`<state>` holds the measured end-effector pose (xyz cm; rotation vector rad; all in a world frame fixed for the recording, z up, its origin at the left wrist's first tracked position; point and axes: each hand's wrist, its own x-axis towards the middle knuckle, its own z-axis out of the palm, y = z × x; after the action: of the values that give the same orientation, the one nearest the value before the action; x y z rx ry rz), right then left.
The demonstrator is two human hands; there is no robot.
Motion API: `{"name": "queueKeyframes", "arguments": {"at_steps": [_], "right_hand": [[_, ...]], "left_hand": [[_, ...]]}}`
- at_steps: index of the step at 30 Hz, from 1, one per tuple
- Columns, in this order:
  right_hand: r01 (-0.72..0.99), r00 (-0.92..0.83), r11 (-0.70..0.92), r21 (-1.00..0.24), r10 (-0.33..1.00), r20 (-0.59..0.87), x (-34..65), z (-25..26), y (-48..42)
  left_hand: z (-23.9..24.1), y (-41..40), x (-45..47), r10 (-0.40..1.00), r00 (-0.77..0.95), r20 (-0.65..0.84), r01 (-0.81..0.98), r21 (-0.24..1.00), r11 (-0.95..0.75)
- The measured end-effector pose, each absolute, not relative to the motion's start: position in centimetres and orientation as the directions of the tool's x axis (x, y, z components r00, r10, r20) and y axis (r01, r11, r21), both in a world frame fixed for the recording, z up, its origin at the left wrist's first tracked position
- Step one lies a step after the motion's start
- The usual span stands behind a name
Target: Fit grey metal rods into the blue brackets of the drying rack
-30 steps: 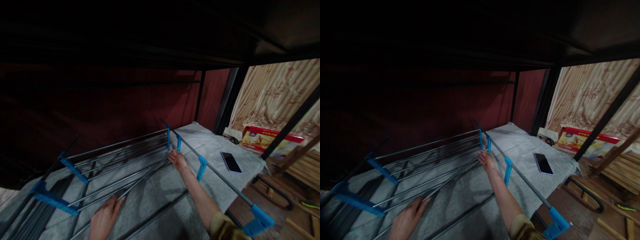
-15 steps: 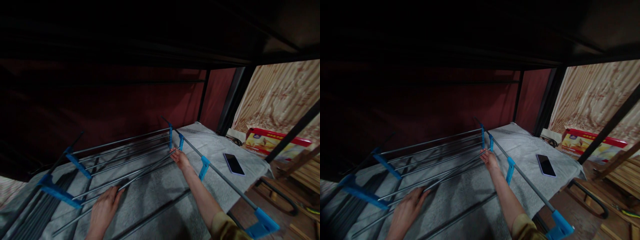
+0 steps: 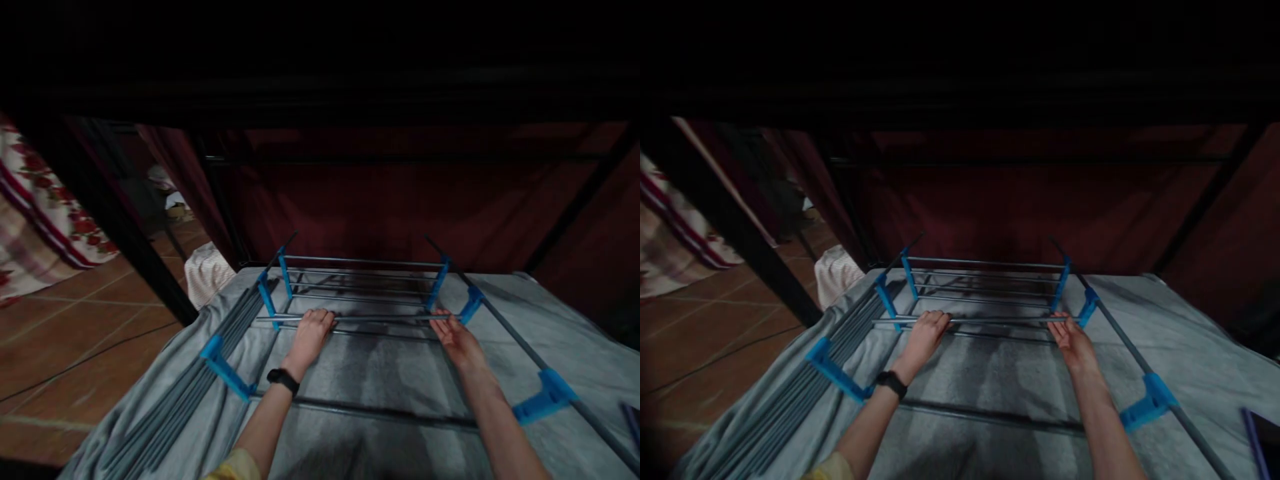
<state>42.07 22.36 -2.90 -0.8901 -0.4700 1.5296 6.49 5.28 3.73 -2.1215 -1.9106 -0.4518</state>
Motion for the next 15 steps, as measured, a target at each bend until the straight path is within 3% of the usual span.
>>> {"name": "queueKeyframes", "arguments": {"at_steps": [15], "right_hand": [[-0.603,0.065,-0.197,-0.773,0.954,-0.293,43.1,-4.3,24.1]], "left_hand": [[5.1,7.4,6.0,0.938,0.134,0.318,0.989,-0.099,-0.108]]}}
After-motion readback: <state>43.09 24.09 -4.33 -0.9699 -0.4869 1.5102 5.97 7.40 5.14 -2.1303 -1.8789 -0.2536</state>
